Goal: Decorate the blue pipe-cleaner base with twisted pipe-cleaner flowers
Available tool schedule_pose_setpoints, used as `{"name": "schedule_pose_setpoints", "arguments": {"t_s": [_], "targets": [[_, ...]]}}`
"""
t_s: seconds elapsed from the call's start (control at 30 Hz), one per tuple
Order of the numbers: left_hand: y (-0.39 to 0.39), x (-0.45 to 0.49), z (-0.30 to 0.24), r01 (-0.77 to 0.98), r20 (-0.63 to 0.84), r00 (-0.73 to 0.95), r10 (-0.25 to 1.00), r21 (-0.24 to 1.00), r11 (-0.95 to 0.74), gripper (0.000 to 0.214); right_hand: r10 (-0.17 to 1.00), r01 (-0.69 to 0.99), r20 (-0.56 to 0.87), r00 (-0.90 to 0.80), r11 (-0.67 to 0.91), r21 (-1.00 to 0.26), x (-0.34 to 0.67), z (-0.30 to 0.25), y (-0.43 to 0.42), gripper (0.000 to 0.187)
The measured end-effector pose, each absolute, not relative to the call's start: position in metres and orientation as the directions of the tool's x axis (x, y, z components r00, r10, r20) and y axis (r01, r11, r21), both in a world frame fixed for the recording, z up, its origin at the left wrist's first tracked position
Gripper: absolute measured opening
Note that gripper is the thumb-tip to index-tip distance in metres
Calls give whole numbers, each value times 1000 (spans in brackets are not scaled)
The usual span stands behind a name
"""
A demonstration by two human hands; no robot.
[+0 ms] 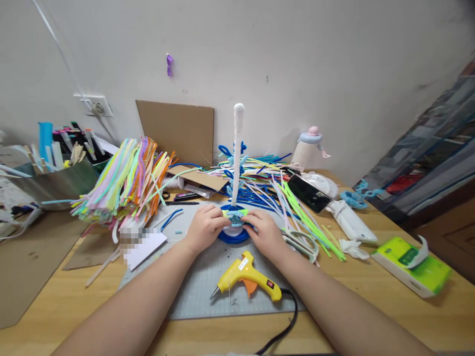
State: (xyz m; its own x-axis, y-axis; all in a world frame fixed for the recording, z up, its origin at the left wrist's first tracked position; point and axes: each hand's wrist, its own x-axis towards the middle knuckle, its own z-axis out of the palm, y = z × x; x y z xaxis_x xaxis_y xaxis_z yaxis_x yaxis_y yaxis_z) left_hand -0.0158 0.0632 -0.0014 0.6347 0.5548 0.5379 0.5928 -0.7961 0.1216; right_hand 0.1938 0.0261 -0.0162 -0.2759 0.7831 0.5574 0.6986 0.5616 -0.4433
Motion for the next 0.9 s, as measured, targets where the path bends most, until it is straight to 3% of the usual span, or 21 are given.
{"name": "schedule_pose_setpoints", "arguments": {"t_s": [0.27,0.47,0.9], "targets": [[64,-15,-2,593,569,615,546,123,-796,25,732,700,608,-307,607,-377,192,-15,27,17],[66,-17,-3,614,616,500,609,244,-751,20,716,666,643,-273,623,-410,191,-20,28,20],[68,-22,-7,660,576,422,700,335,-673,15,723,677,615,-314,625,-388,189,-25,25,19]]}}
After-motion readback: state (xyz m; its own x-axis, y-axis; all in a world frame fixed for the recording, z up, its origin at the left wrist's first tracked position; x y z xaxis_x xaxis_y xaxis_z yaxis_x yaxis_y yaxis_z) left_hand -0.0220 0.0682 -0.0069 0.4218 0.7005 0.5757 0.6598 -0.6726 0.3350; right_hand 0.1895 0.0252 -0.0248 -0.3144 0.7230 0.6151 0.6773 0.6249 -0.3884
